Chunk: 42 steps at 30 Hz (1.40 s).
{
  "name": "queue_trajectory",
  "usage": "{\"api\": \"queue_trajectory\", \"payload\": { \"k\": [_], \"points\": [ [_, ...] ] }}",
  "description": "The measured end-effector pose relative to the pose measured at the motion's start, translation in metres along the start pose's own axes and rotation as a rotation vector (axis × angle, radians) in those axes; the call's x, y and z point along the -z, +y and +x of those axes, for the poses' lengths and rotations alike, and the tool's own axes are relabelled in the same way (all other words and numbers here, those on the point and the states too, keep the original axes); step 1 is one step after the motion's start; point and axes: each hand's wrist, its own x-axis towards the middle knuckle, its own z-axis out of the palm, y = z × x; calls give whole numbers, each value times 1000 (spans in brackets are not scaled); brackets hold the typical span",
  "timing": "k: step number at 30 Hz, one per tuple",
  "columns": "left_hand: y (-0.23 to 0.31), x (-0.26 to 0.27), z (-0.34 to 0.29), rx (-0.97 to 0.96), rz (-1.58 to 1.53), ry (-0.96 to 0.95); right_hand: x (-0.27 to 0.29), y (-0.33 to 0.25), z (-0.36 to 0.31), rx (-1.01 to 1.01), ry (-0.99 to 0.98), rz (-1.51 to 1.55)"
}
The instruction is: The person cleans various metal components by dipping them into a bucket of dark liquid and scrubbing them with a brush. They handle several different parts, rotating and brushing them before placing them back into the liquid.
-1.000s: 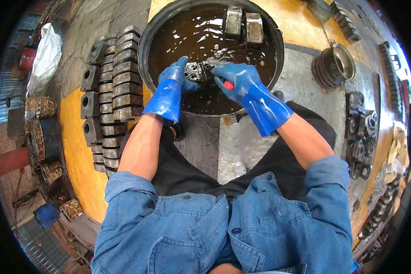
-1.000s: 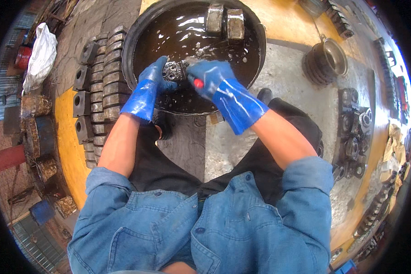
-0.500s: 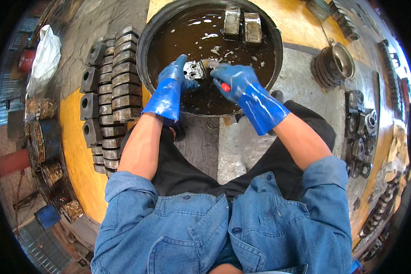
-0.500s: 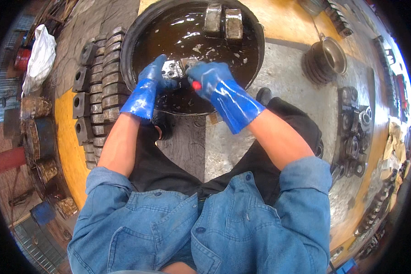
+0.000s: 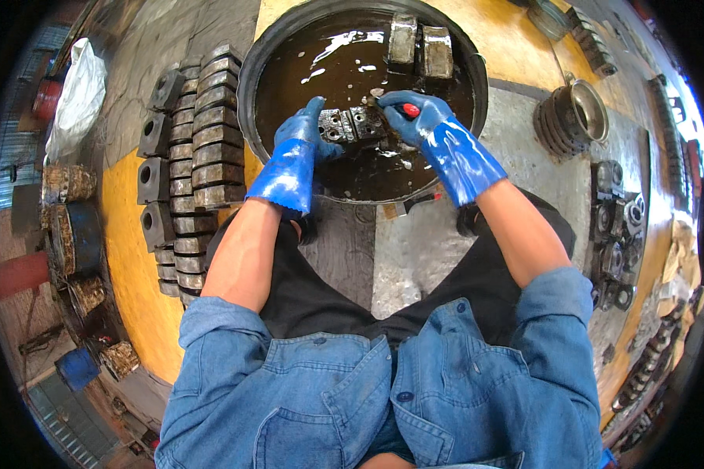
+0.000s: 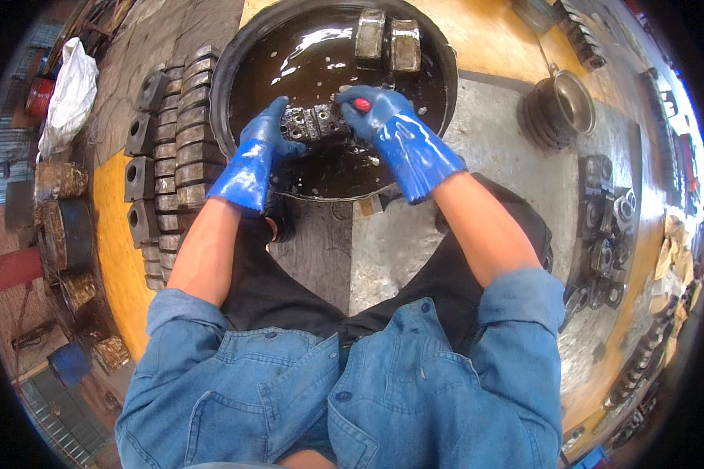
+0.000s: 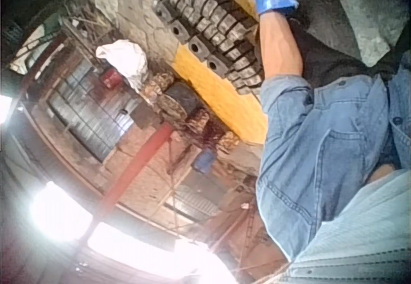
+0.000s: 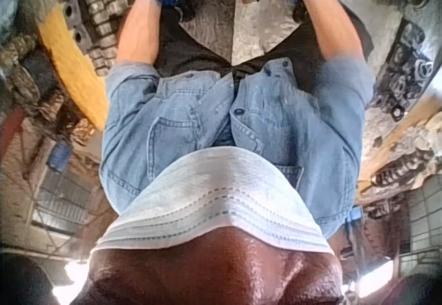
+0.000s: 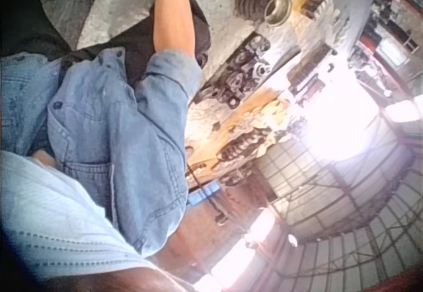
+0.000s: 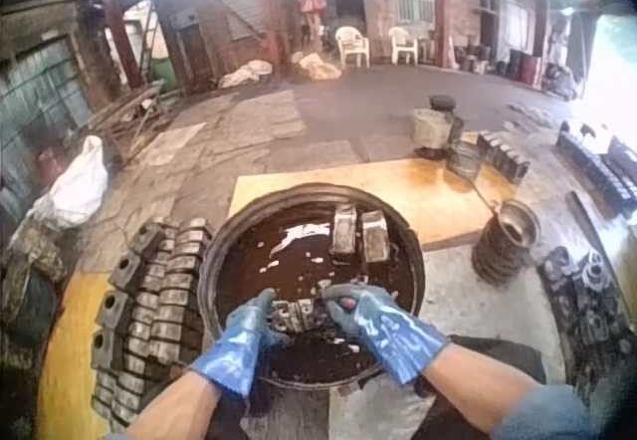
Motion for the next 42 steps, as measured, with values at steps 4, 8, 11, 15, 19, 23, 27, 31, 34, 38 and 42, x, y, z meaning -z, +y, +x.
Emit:
{"api": "queue_trajectory", "payload": {
  "k": [4,8,11,15,19,23,27,31,34,38,42],
  "points": [
    [-4,-8,-2,-31,-75,48,-13,-52,-18,306,-36,55],
    [-8,-14,1,-68,-124,151,-9,-64,-18,452,-217,-305],
    [-4,-14,-12,-123,-225,187,5,-60,-16,422,-211,-445],
    [0,-9,12,475,-1581,-155,3,-97,-22,92,-354,-135],
    [10,-33,31,464,-1666,-277,0,-41,-19,468,-234,-305],
    [20,-28,24,473,-1414,-217,3,-69,-29,509,-290,-415],
    [6,-36,27,288,-1492,-149,8,-65,-15,272,-362,-395],
    [-8,-46,30,232,-1367,-55,-8,-70,-20,396,-165,-216],
    [9,-36,22,360,-1303,-178,-19,-47,-30,268,48,135],
    [11,-27,26,371,-1671,-295,-2,-44,-1,82,117,-35],
    [-1,-44,10,-36,-789,30,-9,-54,-4,0,38,403]
  ]
}}
